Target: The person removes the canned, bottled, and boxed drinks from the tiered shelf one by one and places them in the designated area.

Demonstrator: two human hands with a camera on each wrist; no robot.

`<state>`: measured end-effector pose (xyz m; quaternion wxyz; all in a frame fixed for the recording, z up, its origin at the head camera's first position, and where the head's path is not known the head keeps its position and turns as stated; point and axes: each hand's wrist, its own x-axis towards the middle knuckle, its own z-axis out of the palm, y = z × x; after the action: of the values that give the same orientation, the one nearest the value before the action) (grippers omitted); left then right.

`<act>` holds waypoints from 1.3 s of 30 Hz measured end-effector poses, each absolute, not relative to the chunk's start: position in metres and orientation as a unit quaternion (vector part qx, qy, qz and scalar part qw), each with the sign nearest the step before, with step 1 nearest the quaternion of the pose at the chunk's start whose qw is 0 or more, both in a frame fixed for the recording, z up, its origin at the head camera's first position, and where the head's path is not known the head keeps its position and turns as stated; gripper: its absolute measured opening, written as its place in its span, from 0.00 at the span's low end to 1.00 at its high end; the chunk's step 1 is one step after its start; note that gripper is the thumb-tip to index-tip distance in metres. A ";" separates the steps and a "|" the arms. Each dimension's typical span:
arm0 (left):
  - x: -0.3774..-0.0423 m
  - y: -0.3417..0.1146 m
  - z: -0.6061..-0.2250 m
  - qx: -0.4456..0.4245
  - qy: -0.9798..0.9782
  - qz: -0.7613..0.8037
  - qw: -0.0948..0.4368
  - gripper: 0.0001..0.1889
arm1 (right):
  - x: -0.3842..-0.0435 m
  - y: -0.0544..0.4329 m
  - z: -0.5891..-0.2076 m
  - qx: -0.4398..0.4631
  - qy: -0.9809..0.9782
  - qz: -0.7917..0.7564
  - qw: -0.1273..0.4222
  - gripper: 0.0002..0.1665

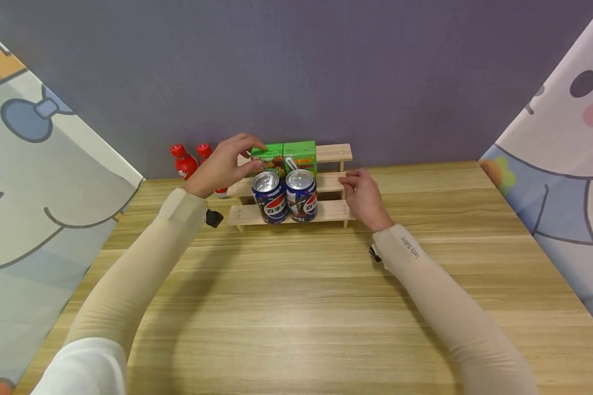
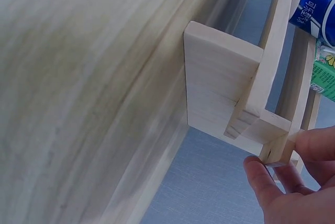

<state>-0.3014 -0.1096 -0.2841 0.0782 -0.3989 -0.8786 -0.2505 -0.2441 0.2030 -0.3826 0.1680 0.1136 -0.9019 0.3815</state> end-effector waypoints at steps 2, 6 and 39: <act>-0.302 -0.110 -0.285 -0.404 -0.875 -0.253 0.082 0.17 | -0.244 0.203 -0.383 0.113 -0.901 0.382 0.170 0.13; -0.303 -0.109 -0.288 -0.405 -0.873 -0.257 0.088 0.17 | -0.245 0.203 -0.383 0.112 -0.899 0.386 0.171 0.13; -0.299 -0.132 -0.284 -0.377 -0.882 -0.255 0.125 0.17 | -0.242 0.203 -0.379 0.106 -0.902 0.388 0.154 0.13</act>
<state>-0.2986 -0.1321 -0.2836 0.1245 -0.3771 -0.8817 -0.2548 -0.2424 0.2025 -0.3794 0.1539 0.1061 -0.9024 0.3882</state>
